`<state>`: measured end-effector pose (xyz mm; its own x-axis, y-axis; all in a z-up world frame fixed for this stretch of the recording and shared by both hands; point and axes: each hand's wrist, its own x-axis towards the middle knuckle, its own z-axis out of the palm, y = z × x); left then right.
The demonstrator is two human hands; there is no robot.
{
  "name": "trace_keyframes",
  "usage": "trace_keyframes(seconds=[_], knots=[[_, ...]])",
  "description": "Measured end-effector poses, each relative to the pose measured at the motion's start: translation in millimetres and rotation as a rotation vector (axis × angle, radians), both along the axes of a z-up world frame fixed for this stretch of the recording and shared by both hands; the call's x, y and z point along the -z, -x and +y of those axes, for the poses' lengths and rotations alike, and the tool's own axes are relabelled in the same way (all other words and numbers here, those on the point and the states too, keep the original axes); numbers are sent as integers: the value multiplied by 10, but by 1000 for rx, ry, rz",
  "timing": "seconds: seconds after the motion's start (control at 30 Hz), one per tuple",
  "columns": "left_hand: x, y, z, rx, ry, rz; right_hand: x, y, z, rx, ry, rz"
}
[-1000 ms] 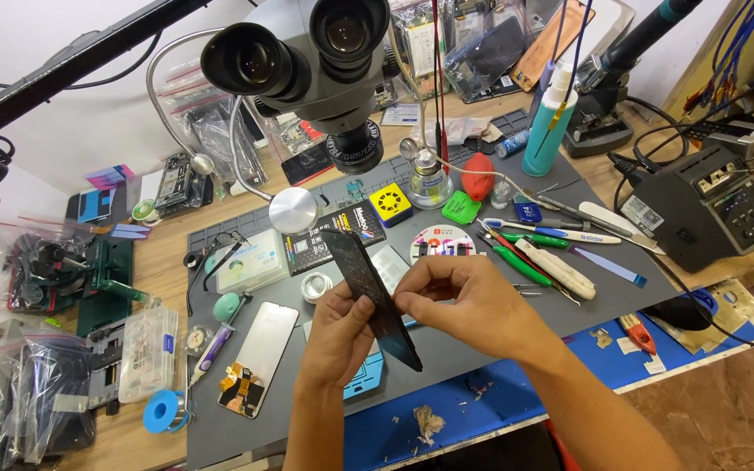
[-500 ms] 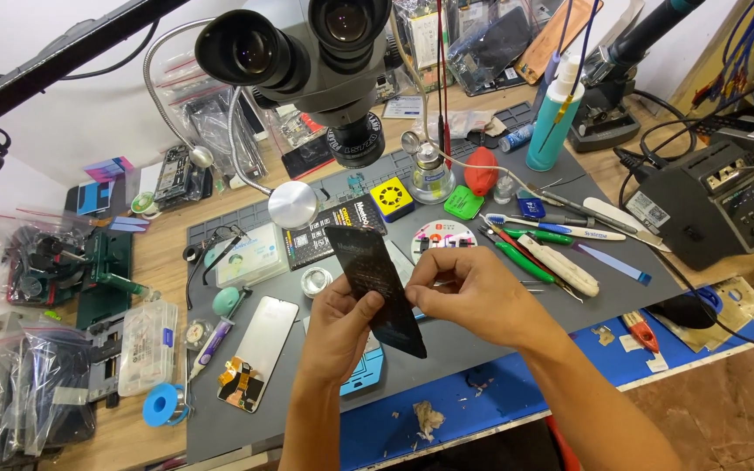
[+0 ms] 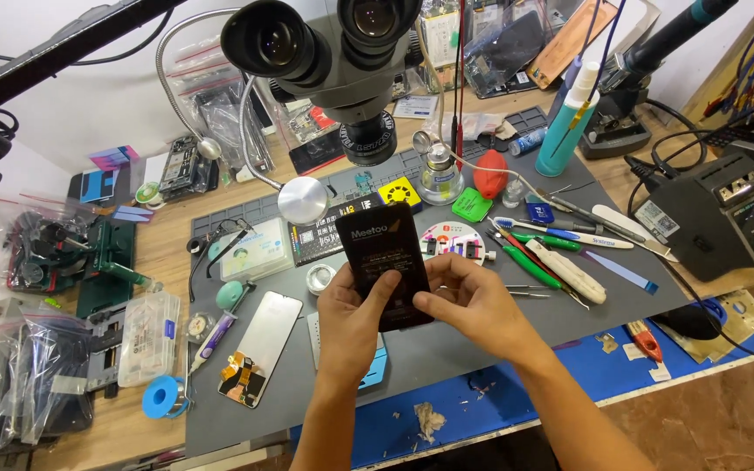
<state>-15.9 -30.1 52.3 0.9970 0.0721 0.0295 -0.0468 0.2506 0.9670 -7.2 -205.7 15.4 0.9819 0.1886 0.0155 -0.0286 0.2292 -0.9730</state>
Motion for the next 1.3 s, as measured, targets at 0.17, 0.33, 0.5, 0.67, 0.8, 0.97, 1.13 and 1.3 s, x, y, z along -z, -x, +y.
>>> trace_keyframes(seconds=[0.17, 0.33, 0.5, 0.67, 0.8, 0.97, 1.13, 1.3], knots=[[-27, 5, -56, -52, -16, 2, 291, -28, 21, 86, 43, -39], [-3, -7, -69, -57, 0, 13, 270, -23, 51, 104, 67, -54], [39, -20, -25, -20, -6, -25, 46, 48, 135, 118, 41, -78], [180, -35, 85, 74, 37, -88, 20, 68, 131, 115, 34, -91], [622, -193, 215, 327, 294, -182, 56, 43, 133, 89, 15, -114], [704, -229, 259, 420, 514, -104, -246, 57, 331, 46, -45, -163], [586, -301, 382, 445, 585, -237, -238, 54, 512, 8, -54, -173], [-4, -161, 557, 544, 499, -343, -347, 123, 696, 11, 20, -111]])
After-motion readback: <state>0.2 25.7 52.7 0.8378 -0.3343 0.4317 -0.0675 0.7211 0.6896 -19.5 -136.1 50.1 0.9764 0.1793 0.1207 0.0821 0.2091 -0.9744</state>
